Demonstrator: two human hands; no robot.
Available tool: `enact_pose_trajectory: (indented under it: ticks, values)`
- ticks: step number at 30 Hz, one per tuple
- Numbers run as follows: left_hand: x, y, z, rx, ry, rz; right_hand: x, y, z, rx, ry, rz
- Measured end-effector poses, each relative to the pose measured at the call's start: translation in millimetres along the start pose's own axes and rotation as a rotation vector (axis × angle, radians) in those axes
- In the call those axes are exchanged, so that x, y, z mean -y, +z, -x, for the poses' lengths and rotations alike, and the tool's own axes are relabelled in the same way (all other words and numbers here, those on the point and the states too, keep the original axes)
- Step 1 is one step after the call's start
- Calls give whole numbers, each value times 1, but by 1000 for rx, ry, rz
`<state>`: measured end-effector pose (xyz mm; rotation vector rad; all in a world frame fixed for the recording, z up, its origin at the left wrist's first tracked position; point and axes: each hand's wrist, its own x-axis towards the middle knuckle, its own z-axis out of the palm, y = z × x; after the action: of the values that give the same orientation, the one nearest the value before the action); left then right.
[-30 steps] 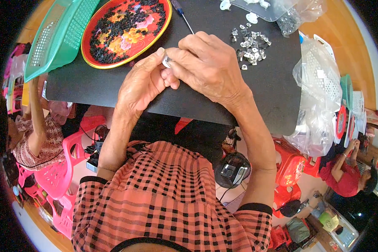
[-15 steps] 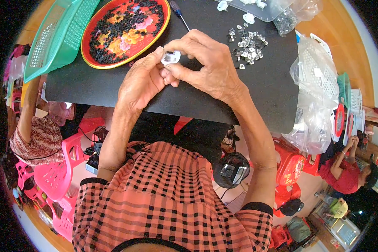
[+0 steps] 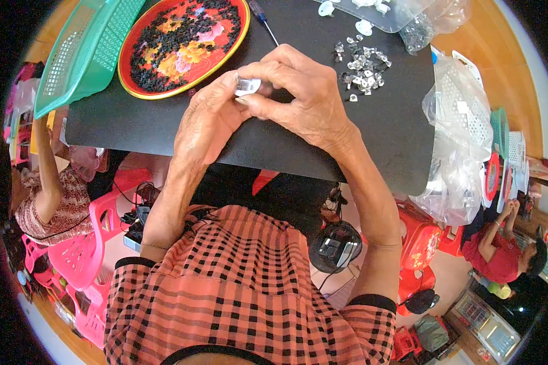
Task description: The person assembles small components by picking up metal pieces and inserting them into white plastic bases by hand.
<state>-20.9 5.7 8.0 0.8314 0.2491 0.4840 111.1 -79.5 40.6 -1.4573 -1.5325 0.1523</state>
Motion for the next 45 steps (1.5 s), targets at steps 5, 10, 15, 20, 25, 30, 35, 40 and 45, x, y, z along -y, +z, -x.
enact_pose_trajectory:
  ticks: [5, 10, 15, 20, 25, 30, 35, 40, 45]
  values:
    - [6, -10, 3, 54, -17, 28, -6, -1, 3, 39, -47, 82]
    - [6, -9, 5, 11, -20, 10, -5, -1, 4, 53, -30, 31]
    - [5, -8, 5, 15, -9, -55, -7, -3, 3, 114, -31, -6]
    - [8, -11, 3, 34, 42, -46, -2, -2, 3, 87, 9, 16]
    - [6, -8, 3, 8, 28, -14, -4, -1, 5, 42, -19, 42]
    - [10, -16, 1, 83, 78, -11, -6, 0, 6, 55, -20, 17]
    - [8, -6, 6, 7, 132, -174, -6, -1, 5, 70, -28, 3]
    - [3, -2, 9, -86, 186, -498, -5, -5, 3, 115, -33, -39]
    - [8, -12, 3, 72, 159, -122, -6, -7, 0, 71, -43, -5]
